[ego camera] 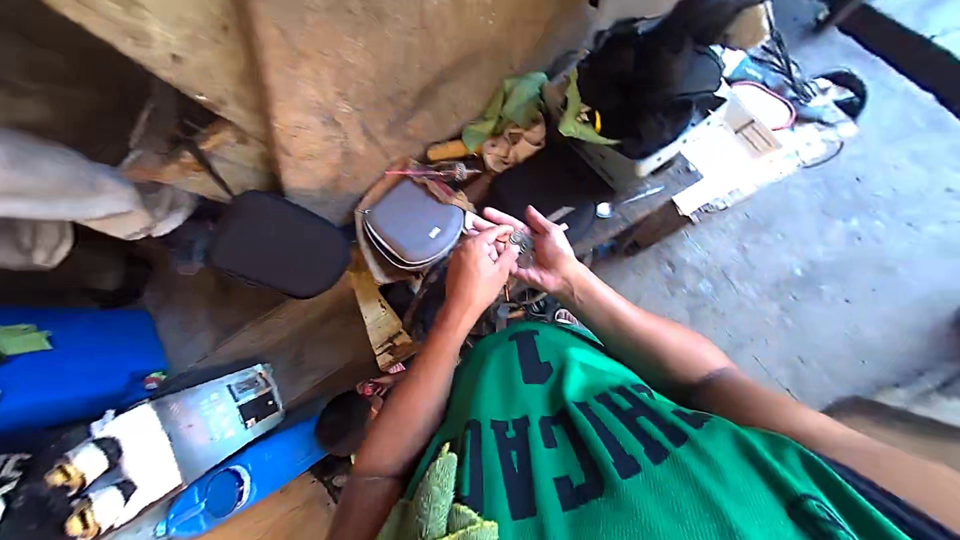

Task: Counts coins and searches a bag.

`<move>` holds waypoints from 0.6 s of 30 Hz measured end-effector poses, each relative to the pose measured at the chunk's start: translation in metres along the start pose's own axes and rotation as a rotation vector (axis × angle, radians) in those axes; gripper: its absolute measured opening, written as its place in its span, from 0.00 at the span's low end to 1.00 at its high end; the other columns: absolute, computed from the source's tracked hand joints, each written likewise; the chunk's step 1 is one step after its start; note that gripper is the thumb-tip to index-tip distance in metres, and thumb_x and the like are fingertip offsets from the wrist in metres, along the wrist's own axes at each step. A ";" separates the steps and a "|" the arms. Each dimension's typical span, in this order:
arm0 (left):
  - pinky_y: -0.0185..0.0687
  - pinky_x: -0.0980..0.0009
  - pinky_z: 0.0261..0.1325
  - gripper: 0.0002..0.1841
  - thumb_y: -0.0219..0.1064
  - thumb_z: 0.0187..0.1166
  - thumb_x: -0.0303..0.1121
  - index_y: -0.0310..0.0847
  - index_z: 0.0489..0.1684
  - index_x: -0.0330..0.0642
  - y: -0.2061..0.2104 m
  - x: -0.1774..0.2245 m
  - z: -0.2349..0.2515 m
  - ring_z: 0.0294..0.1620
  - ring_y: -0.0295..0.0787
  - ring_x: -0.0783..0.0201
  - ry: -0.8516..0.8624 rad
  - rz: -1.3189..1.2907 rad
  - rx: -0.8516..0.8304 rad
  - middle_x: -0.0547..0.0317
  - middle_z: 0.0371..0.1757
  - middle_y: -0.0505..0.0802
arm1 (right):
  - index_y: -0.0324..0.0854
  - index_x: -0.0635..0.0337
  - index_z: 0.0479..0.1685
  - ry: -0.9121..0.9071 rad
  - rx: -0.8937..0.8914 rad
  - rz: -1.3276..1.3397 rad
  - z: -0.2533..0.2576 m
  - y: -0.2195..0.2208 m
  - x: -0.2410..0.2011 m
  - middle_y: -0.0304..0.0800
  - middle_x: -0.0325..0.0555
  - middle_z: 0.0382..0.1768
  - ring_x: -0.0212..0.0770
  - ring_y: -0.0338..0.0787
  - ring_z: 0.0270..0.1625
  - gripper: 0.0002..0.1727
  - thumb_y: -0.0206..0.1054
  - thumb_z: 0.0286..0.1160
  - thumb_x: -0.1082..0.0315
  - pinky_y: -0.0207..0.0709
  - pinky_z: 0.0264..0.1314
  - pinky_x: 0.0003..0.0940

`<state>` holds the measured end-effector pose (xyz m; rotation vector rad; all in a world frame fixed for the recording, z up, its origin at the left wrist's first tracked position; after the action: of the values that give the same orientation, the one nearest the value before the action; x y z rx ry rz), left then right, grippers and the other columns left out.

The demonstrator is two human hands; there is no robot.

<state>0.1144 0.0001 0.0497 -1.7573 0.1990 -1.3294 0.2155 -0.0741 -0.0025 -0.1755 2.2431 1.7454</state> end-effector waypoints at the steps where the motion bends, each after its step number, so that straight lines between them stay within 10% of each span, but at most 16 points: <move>1: 0.86 0.50 0.38 0.16 0.70 0.81 0.39 0.89 0.66 0.53 0.001 0.004 0.003 0.29 0.87 0.59 -0.005 0.088 -0.008 0.58 0.31 0.91 | 0.75 0.50 0.80 0.002 -0.006 0.012 -0.001 0.001 0.001 0.87 0.48 0.71 0.45 0.89 0.68 0.49 0.19 0.86 0.30 0.85 0.65 0.42; 12: 0.89 0.44 0.52 0.19 0.67 0.79 0.41 0.87 0.68 0.70 0.032 0.020 0.001 0.52 0.94 0.54 0.043 0.333 -0.115 0.60 0.52 0.97 | 0.72 0.54 0.84 -0.023 0.065 -0.016 -0.019 -0.016 0.000 0.84 0.49 0.76 0.46 0.83 0.77 0.42 0.27 0.90 0.37 0.79 0.75 0.50; 18: 0.86 0.40 0.60 0.16 0.69 0.78 0.37 0.91 0.62 0.59 0.034 0.022 0.016 0.61 0.91 0.51 0.078 0.308 -0.236 0.56 0.56 0.95 | 0.74 0.59 0.78 -0.052 0.119 0.128 -0.011 -0.031 -0.002 0.90 0.51 0.66 0.45 0.89 0.68 0.41 0.29 0.90 0.39 0.84 0.68 0.47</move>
<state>0.1488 -0.0242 0.0395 -1.7813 0.6668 -1.1849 0.2246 -0.0929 -0.0282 0.0394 2.3587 1.6513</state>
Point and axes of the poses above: each hand's wrist, its own z-axis towards the middle knuckle, its own y-axis out of the palm, x = y × z, the point moved 3 cm from there along z, towards the middle knuckle
